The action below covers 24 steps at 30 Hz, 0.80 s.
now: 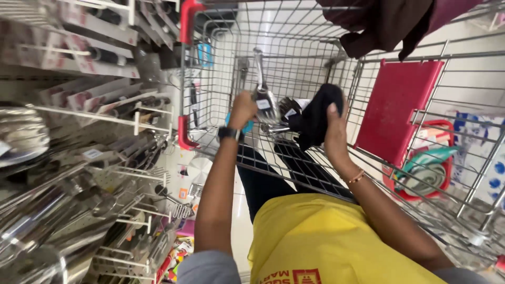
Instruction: Selecting and picking various stainless steel kitchen utensils from store shelves and placing them into a shopping cart.
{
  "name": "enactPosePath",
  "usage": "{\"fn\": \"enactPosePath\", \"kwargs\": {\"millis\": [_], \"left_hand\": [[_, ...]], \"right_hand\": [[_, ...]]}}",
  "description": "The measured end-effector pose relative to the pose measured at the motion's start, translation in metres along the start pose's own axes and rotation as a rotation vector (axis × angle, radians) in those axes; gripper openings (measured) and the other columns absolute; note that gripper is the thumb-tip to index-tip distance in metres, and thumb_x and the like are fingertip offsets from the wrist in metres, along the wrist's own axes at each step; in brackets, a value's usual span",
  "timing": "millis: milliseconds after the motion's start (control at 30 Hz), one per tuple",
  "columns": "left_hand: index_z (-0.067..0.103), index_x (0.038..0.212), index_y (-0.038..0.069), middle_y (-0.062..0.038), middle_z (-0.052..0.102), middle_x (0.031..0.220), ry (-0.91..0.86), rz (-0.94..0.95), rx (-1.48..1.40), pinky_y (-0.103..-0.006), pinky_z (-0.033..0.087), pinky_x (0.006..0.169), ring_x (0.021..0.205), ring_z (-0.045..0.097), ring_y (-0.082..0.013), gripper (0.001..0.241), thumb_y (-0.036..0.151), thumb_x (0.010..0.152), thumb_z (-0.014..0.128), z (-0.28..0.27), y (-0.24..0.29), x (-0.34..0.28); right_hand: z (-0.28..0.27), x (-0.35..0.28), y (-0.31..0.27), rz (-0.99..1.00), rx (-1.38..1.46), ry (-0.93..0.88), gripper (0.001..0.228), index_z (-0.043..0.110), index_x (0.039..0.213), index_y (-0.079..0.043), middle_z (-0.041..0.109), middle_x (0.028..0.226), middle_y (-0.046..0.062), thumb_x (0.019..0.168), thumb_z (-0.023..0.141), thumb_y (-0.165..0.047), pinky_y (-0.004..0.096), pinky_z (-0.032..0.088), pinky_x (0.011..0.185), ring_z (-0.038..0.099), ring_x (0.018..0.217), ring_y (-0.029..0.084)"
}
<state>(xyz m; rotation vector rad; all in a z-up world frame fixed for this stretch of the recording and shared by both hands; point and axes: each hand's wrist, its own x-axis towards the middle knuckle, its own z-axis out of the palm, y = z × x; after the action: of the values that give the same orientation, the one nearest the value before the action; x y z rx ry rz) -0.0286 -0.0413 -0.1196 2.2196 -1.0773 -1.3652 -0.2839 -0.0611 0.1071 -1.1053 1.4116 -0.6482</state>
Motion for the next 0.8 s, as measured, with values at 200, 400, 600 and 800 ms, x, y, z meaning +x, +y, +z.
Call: {"fn": "enactPosePath", "kwargs": {"millis": [200, 400, 600, 800], "left_hand": [[0.066, 0.111, -0.01, -0.033, 0.067, 0.084, 0.171, 0.411, -0.064, -0.0522, 0.055, 0.067, 0.081, 0.069, -0.0483, 0.03, 0.004, 0.086, 0.057, -0.053, 0.112, -0.199], [0.063, 0.127, -0.007, -0.03, 0.069, 0.095, 0.31, 0.393, 0.062, -0.0521, 0.054, 0.069, 0.08, 0.068, -0.0461, 0.034, 0.012, 0.099, 0.056, -0.111, 0.149, -0.324], [0.067, 0.128, -0.005, -0.028, 0.07, 0.088, 0.565, 0.499, -0.179, -0.0436, 0.055, 0.061, 0.075, 0.072, -0.0398, 0.032, 0.008, 0.1, 0.06, -0.135, 0.143, -0.381], [0.07, 0.123, -0.005, -0.015, 0.063, 0.063, 0.534, 0.222, -0.515, -0.0293, 0.04, 0.047, 0.053, 0.048, -0.0071, 0.03, 0.012, 0.099, 0.064, -0.168, 0.153, -0.406]], "right_hand": [[0.044, -0.036, -0.016, -0.667, -0.792, -0.325, 0.068, 0.021, 0.165, -0.006, 0.016, 0.173, 0.024, 0.108, 0.043, -0.036, 0.043, 0.015, 0.129, 0.014, 0.161, 0.038], [0.079, -0.012, -0.123, -0.741, -0.104, -0.308, 0.074, 0.009, 0.163, 0.007, 0.013, 0.17, 0.029, 0.114, 0.048, -0.034, 0.047, 0.018, 0.127, 0.018, 0.158, 0.04], [0.123, 0.002, -0.194, -0.064, 0.483, -0.438, 0.042, 0.062, 0.123, 0.008, 0.067, 0.096, 0.011, 0.107, 0.069, -0.03, 0.037, 0.052, 0.071, 0.061, 0.081, 0.024], [0.141, -0.076, -0.269, -0.002, 0.513, -0.856, 0.034, 0.062, 0.122, -0.001, 0.073, 0.1, 0.013, 0.096, 0.067, -0.022, 0.033, 0.062, 0.081, 0.073, 0.09, 0.021]]}}
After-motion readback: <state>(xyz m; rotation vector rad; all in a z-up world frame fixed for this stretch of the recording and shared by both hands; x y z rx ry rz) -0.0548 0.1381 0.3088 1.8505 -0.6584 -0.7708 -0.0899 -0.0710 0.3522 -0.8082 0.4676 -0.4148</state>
